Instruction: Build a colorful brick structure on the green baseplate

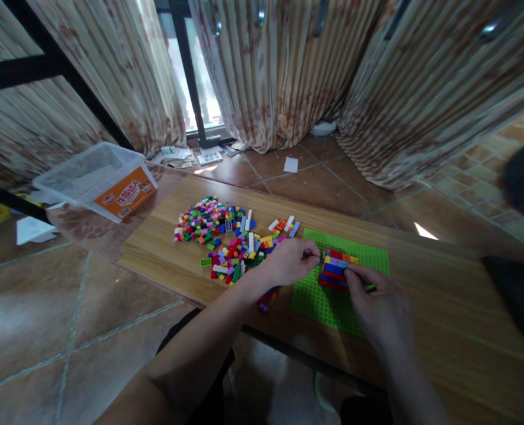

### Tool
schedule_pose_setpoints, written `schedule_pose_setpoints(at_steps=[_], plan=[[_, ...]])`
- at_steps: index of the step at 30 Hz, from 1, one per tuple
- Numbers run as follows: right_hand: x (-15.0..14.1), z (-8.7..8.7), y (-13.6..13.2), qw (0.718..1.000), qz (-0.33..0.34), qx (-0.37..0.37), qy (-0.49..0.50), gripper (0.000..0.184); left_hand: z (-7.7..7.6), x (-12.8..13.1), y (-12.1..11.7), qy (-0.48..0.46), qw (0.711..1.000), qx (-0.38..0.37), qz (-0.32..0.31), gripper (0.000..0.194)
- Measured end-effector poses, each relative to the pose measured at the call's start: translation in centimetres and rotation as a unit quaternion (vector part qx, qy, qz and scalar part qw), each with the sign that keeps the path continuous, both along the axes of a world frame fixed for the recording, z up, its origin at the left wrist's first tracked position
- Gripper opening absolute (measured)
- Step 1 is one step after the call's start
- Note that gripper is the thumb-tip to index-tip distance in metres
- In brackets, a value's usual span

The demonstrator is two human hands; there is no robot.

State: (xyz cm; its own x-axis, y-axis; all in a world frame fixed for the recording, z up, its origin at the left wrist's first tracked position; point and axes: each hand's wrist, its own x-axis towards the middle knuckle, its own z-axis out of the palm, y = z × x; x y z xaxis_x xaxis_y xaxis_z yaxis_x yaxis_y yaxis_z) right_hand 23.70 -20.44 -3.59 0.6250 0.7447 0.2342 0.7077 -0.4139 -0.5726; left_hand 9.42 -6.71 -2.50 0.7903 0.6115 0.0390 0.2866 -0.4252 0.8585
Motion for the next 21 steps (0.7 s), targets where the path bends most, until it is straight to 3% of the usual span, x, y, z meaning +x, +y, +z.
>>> schedule_pose_setpoints(at_steps=[5,15,21], plan=[[-0.14,-0.03,0.2,1.0,0.015,0.003,0.016,0.039,-0.04,0.06,0.1,0.012,1.0,0.002,-0.006,0.015],[-0.17,0.53,0.32,0.996,-0.051,-0.024,0.069,0.037,0.03,-0.05,0.07,0.015,1.0,0.008,-0.007,0.015],[0.3,0.74,0.15,0.994,-0.055,-0.025,0.092,0.036,0.18,-0.11,0.1,0.013,1.0,0.01,-0.005,0.015]])
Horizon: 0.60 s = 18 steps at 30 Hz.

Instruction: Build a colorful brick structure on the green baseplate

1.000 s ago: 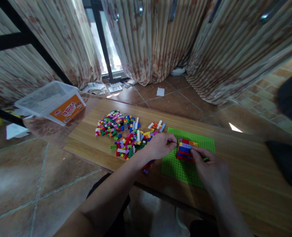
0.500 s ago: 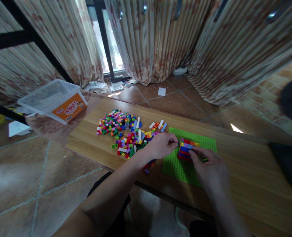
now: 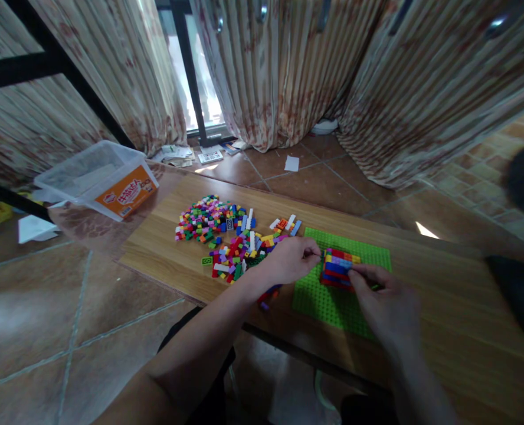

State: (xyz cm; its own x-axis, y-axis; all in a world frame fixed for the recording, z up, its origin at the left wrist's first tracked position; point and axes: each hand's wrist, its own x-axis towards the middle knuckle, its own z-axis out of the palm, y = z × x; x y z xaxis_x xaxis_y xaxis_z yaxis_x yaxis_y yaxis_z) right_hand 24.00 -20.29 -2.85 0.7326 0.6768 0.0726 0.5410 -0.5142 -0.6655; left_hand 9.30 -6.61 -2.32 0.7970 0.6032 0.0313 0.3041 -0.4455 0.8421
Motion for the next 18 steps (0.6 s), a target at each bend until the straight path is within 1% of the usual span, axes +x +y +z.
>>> schedule_pose_setpoints(at_steps=[3,8,14,18], plan=[[0.38,-0.29,-0.12,1.0,0.005,0.006,0.005,0.037,0.06,0.0,-0.04,0.005,1.0,0.001,0.0,0.015],[0.72,-0.56,-0.29,1.0,0.016,0.0,-0.015,0.037,-0.07,0.04,-0.14,0.009,1.0,0.001,0.0,0.016],[0.56,-0.33,-0.3,0.998,0.043,-0.006,-0.049,0.04,-0.26,0.1,-0.1,0.01,1.0,-0.005,-0.002,0.015],[0.12,-0.13,-0.11,0.998,0.05,-0.003,-0.043,0.044,-0.17,0.08,-0.03,0.013,1.0,-0.002,-0.01,0.014]])
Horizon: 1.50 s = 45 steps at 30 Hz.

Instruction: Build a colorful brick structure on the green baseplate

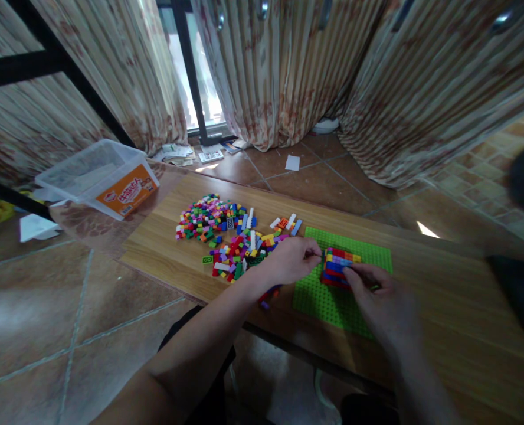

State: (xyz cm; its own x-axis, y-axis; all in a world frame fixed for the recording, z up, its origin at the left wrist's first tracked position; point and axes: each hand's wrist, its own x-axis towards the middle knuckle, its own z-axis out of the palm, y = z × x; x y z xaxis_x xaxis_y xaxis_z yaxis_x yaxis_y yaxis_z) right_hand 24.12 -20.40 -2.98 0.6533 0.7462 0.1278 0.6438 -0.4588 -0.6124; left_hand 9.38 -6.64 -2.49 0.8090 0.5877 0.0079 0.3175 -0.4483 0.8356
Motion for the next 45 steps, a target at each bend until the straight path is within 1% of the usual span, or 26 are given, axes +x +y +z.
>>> schedule_pose_setpoints(at_steps=[3,7,13,17,21,24,29,34,38,41,45], plan=[[-0.2,-0.2,0.1,1.0,0.008,0.0,-0.009,0.042,0.1,0.0,0.0,0.001,1.0,0.003,-0.004,0.015],[-0.2,-0.7,0.0,0.998,0.03,0.017,-0.053,0.039,0.0,0.0,0.0,0.001,1.0,0.01,-0.004,0.015],[-0.5,-0.9,0.1,0.996,0.019,0.026,-0.081,0.038,-0.1,0.0,0.0,-0.003,1.0,0.007,0.002,0.014],[-0.8,-0.5,0.2,0.998,0.0,0.016,-0.061,0.037,-0.1,-0.1,0.0,-0.002,1.0,0.007,0.0,0.014],[-0.4,-0.1,0.2,0.999,-0.036,0.01,-0.006,0.036,0.0,-0.1,0.0,0.001,1.0,0.01,0.004,0.015],[0.0,0.1,0.2,0.999,-0.04,0.013,0.02,0.034,-0.2,-0.1,0.1,0.003,1.0,0.014,0.001,0.014],[0.1,0.1,0.3,0.999,-0.038,0.002,0.003,0.032,-0.4,0.0,0.2,0.005,1.0,0.016,-0.005,0.014],[-0.1,0.1,0.6,1.0,-0.015,-0.002,-0.016,0.032,-0.6,-0.1,0.2,0.003,1.0,0.019,-0.008,0.014],[-0.3,0.2,0.7,0.999,-0.023,-0.012,0.022,0.034,-0.6,-0.1,0.2,0.003,1.0,0.025,-0.005,0.014],[-0.3,0.2,0.7,0.998,-0.035,-0.006,0.055,0.034,-0.6,-0.1,0.2,0.003,1.0,0.028,-0.006,0.015],[-0.2,0.1,0.6,0.999,-0.041,0.003,0.032,0.032,-0.6,-0.1,0.3,0.005,0.999,0.032,-0.006,0.015]])
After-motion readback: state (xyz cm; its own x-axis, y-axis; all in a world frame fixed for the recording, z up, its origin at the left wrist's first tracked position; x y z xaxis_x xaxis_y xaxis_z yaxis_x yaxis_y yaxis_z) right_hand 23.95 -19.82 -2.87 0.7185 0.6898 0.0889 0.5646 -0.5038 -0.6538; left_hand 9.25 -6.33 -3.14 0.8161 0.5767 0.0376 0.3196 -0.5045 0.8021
